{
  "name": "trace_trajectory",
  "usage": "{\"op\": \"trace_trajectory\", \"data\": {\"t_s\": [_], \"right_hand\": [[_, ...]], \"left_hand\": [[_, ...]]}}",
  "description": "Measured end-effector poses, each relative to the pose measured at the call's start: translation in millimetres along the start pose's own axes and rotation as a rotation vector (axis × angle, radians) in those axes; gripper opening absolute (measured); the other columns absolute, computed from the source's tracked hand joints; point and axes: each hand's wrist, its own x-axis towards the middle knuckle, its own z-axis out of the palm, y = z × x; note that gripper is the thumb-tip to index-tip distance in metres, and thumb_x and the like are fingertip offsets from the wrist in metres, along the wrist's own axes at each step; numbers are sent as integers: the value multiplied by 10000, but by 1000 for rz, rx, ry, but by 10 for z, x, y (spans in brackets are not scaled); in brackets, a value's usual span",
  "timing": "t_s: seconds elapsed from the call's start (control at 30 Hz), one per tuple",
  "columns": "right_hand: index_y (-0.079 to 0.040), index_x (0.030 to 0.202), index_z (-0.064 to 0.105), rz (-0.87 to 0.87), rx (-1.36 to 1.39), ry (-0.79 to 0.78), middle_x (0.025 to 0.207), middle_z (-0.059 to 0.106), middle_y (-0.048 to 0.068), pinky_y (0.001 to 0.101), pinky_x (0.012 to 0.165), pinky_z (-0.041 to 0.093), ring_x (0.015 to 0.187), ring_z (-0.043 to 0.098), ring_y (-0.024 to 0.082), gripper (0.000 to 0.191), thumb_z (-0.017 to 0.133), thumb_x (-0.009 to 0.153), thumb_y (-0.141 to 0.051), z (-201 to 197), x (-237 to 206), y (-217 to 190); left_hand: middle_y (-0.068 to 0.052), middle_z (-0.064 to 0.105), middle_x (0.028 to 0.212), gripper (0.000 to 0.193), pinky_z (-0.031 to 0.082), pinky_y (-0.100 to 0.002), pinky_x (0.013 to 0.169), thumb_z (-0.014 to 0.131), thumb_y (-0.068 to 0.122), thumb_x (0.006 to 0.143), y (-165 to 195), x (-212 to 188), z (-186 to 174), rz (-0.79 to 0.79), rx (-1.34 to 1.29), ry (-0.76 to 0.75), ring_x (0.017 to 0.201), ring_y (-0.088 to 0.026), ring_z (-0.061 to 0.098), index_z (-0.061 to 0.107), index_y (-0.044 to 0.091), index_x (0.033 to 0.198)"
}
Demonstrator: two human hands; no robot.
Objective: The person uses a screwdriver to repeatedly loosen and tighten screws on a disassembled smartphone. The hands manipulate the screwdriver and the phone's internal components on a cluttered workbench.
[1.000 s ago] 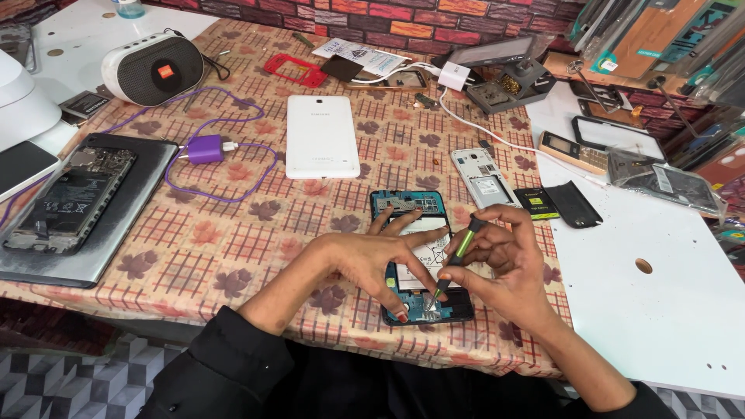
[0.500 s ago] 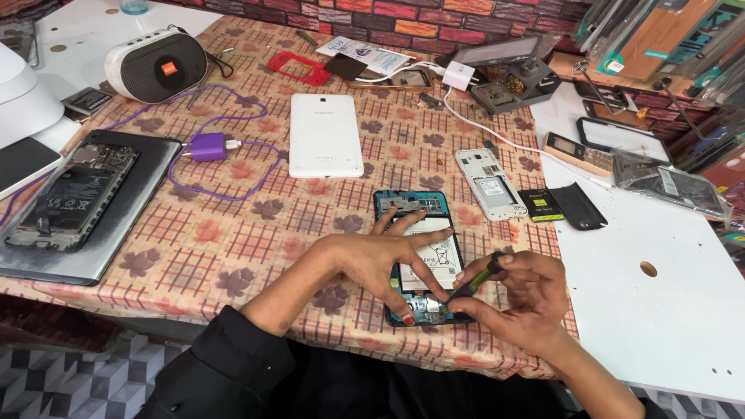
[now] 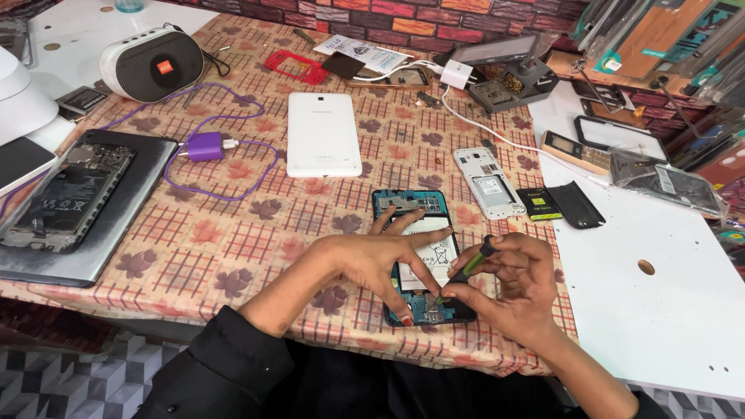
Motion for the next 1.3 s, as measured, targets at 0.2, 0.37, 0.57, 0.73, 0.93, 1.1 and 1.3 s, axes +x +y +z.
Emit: {"op": "trace_trajectory", "data": {"t_s": [0.2, 0.37, 0.57, 0.73, 0.93, 1.1, 1.3], "right_hand": [[-68, 1354, 340, -21, -14, 32, 1058, 708, 181, 352, 844, 687, 990, 757, 237, 736, 829, 815, 41, -9, 22, 1], [-75, 1367, 323, 10, 17, 66, 1059, 707, 175, 350, 842, 686, 977, 755, 222, 737, 819, 835, 46, -71, 18, -60], [-76, 1361, 328, 77, -42, 98, 1051, 698, 178, 343, 831, 674, 943, 748, 203, 767, 830, 794, 51, -174, -32, -144], [-72, 1372, 332, 99, -56, 101, 1043, 697, 173, 342, 832, 668, 953, 741, 204, 788, 837, 780, 51, -157, -68, -147], [-70, 1369, 338, 84, -55, 74, 1035, 696, 168, 337, 835, 662, 973, 736, 210, 782, 840, 783, 50, -127, -36, -148], [-74, 1365, 356, 70, -71, 67, 1027, 702, 154, 324, 819, 670, 958, 748, 199, 775, 844, 775, 48, -146, -4, -168], [-63, 1361, 350, 87, -89, 47, 1033, 700, 152, 331, 830, 664, 968, 744, 203, 773, 842, 775, 46, -111, -1, -173]], "left_hand": [[-96, 73, 1752, 675, -245, -743, 1108, 903, 508, 569, 18, -1, -6, 13, 2, -3, 1557, -441, -246, 770, 381, 1219], [-100, 74, 1745, 699, -253, -745, 1090, 904, 503, 546, 49, -1, -15, -5, -29, -7, 1552, -437, -248, 757, 412, 1223], [-117, 62, 1739, 642, -257, -745, 1105, 895, 529, 592, 80, 7, -20, 4, 36, -26, 1554, -444, -218, 752, 435, 1211], [-103, 91, 1743, 627, -230, -754, 1107, 888, 530, 589, 92, 6, -4, -3, 51, -31, 1563, -442, -206, 759, 440, 1195], [-113, 92, 1732, 636, -223, -758, 1106, 878, 558, 590, 108, -13, -12, 8, 66, -23, 1554, -456, -209, 757, 432, 1202], [-100, 110, 1734, 593, -218, -765, 1110, 878, 523, 606, 127, 3, -11, 0, 60, -14, 1565, -436, -190, 769, 429, 1182], [-69, 123, 1731, 569, -208, -769, 1108, 892, 480, 591, 153, 11, -11, -20, 64, -9, 1570, -406, -174, 777, 417, 1145]]}}
